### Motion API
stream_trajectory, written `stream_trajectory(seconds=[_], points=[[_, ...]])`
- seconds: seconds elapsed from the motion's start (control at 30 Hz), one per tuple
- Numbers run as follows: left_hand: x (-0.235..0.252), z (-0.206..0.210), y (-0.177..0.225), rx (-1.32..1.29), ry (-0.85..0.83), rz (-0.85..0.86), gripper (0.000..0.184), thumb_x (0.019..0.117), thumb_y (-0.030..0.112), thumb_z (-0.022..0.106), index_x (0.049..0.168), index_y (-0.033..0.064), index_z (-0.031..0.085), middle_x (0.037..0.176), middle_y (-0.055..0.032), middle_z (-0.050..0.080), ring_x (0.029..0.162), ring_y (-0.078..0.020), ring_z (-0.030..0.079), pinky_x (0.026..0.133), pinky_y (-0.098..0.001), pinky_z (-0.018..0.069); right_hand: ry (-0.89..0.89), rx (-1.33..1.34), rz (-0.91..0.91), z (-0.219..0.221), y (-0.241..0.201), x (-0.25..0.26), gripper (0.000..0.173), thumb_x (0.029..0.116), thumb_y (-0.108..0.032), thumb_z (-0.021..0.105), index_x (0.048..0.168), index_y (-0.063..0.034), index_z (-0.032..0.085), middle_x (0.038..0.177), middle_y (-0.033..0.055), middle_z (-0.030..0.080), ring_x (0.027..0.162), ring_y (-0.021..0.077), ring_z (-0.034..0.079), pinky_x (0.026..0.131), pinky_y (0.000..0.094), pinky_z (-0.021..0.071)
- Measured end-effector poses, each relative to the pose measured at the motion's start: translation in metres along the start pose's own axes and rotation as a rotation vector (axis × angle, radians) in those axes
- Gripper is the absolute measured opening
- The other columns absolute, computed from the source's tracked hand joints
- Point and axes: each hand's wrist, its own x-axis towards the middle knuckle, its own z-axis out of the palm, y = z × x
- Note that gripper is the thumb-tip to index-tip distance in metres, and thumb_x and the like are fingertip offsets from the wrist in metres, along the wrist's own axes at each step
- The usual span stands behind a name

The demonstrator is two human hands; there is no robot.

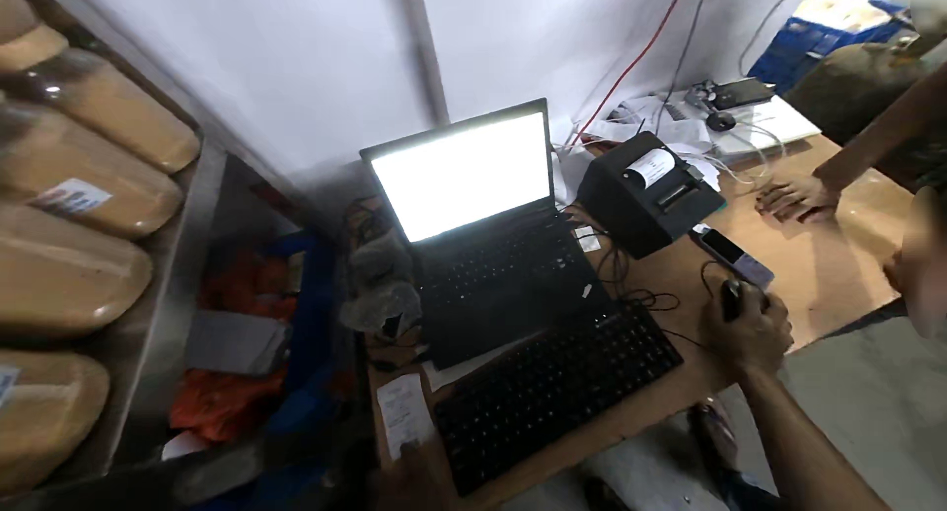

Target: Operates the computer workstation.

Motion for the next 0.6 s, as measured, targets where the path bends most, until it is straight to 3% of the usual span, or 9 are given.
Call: stream_trajectory(seconds=[0.03,0.1,0.13,0.17,0.23,0.3,0.53,0.6], points=[[0.0,0.009,-0.005,-0.005,0.078,0.048,0.073,0.1076,0.058,0.028,0.15,0.0013,0.048,0.142,-0.0207,0.06,0.131,-0.0362,0.059,0.109,-0.0543,0.0475,-0.016,0.018,-0.009,0.002,0.002,0.0,0.057,0.0966,-0.033,0.065,0.144,-0.0032,0.055,0.151,0.0361,0.041,0.135,0.0592,0.043,0.103,0.0756,0.0362],[0.016,0.059,-0.021,-0.034,0.581,0.144,0.073,0.1045,0.06,0.033,0.126,-0.0004,0.068,0.112,-0.0209,0.074,0.102,-0.0367,0.072,0.089,-0.0557,0.0579,0.004,0.047,-0.046,0.005,0.003,-0.003,0.053,0.0958,-0.028,0.064,0.142,-0.0021,0.057,0.149,0.036,0.043,0.133,0.0591,0.044,0.102,0.0758,0.0368],[0.004,0.028,-0.013,-0.031,0.246,0.076,0.074,0.1071,0.059,0.029,0.145,0.0,0.053,0.133,-0.0209,0.066,0.122,-0.0364,0.065,0.102,-0.0548,0.0518,0.024,0.055,-0.062,0.005,0.002,-0.005,0.052,0.0954,-0.025,0.062,0.141,-0.0017,0.058,0.148,0.0363,0.043,0.132,0.0594,0.045,0.102,0.0757,0.0372],[0.002,0.011,-0.005,-0.046,0.065,0.001,0.073,0.1076,0.058,0.029,0.152,0.0018,0.044,0.142,-0.019,0.061,0.131,-0.0347,0.06,0.107,-0.0533,0.0488,0.038,0.065,-0.073,0.005,0.002,-0.006,0.049,0.0958,-0.022,0.061,0.14,-0.002,0.058,0.148,0.036,0.044,0.132,0.0592,0.046,0.102,0.0751,0.0375],[0.01,0.022,-0.007,-0.145,0.125,-0.045,0.07,0.106,0.055,0.041,0.145,-0.0028,0.051,0.132,-0.0239,0.066,0.122,-0.0386,0.065,0.101,-0.0574,0.0518,0.057,0.078,-0.084,0.006,0.002,-0.006,0.043,0.0972,-0.019,0.059,0.137,-0.0032,0.062,0.145,0.0343,0.048,0.132,0.0572,0.047,0.102,0.0737,0.0381],[0.014,0.033,-0.011,-0.17,0.193,-0.023,0.07,0.105,0.054,0.045,0.141,-0.0052,0.054,0.128,-0.0263,0.066,0.119,-0.04,0.066,0.1,-0.0589,0.0522,0.058,0.067,-0.076,0.009,0.006,-0.005,0.04,0.0999,-0.021,0.057,0.136,-0.0058,0.064,0.145,0.0325,0.049,0.132,0.0558,0.048,0.102,0.0731,0.0391],[0.019,0.038,-0.009,-0.188,0.208,-0.053,0.07,0.1051,0.054,0.044,0.143,-0.0047,0.053,0.131,-0.0266,0.065,0.121,-0.0406,0.065,0.101,-0.0595,0.0509,0.084,0.057,-0.046,0.007,0.003,-0.003,0.038,0.1007,-0.021,0.055,0.133,-0.004,0.065,0.144,0.032,0.051,0.131,0.0549,0.048,0.101,0.0725,0.0388],[0.027,0.047,-0.015,-0.179,0.21,-0.041,0.071,0.1048,0.058,0.04,0.143,0.0001,0.054,0.132,-0.0217,0.066,0.123,-0.0363,0.064,0.103,-0.0568,0.0514,0.07,0.073,-0.026,0.006,0.003,-0.003,0.041,0.0993,-0.02,0.057,0.137,-0.0041,0.061,0.147,0.0327,0.047,0.133,0.0555,0.047,0.102,0.0728,0.0382]])
